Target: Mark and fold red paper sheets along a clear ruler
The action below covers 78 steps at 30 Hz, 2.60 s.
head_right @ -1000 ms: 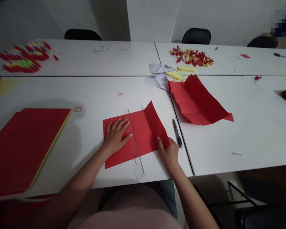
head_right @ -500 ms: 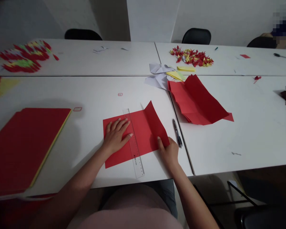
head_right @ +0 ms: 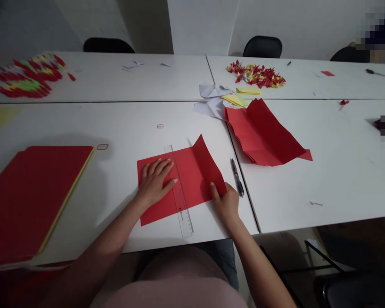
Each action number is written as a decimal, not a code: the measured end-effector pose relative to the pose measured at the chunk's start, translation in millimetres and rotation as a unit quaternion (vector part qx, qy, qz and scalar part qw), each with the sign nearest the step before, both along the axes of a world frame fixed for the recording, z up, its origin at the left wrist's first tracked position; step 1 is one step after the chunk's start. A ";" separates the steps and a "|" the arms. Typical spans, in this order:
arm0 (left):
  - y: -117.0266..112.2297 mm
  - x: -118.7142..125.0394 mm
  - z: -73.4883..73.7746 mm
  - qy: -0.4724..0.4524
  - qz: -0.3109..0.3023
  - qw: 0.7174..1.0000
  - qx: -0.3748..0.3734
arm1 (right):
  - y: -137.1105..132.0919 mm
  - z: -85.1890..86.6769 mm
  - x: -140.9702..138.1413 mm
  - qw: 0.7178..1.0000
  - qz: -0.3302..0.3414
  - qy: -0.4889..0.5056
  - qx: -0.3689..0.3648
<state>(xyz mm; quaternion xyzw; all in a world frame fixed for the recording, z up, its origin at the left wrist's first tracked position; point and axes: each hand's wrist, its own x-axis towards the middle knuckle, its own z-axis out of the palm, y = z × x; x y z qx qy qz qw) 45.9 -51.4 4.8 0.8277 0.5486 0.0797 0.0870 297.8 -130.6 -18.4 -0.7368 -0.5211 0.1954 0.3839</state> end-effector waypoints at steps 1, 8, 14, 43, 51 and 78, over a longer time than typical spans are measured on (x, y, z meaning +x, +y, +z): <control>0.0 0.0 0.0 0.000 0.000 1.000 -0.001 | 0.1 0.3 -0.1 1.000 0.000 -0.001 0.001; 0.4 -0.2 -0.7 -0.007 -0.001 1.000 0.007 | 0.9 2.1 -1.0 1.000 -0.006 -0.013 -0.003; 0.8 0.6 0.3 -0.004 0.002 1.000 0.000 | -0.1 -0.1 0.2 1.000 -0.003 0.006 -0.003; 2.3 3.0 1.8 0.012 0.003 1.000 -0.005 | 1.4 2.8 0.8 1.000 0.001 -0.012 0.007; 2.0 3.0 1.5 0.007 0.004 1.000 0.000 | 1.1 3.6 -0.1 1.000 0.000 -0.002 0.003; -0.9 -0.6 -2.3 0.002 0.006 1.000 0.012 | -1.0 -2.3 -0.8 1.000 -0.004 0.004 -0.006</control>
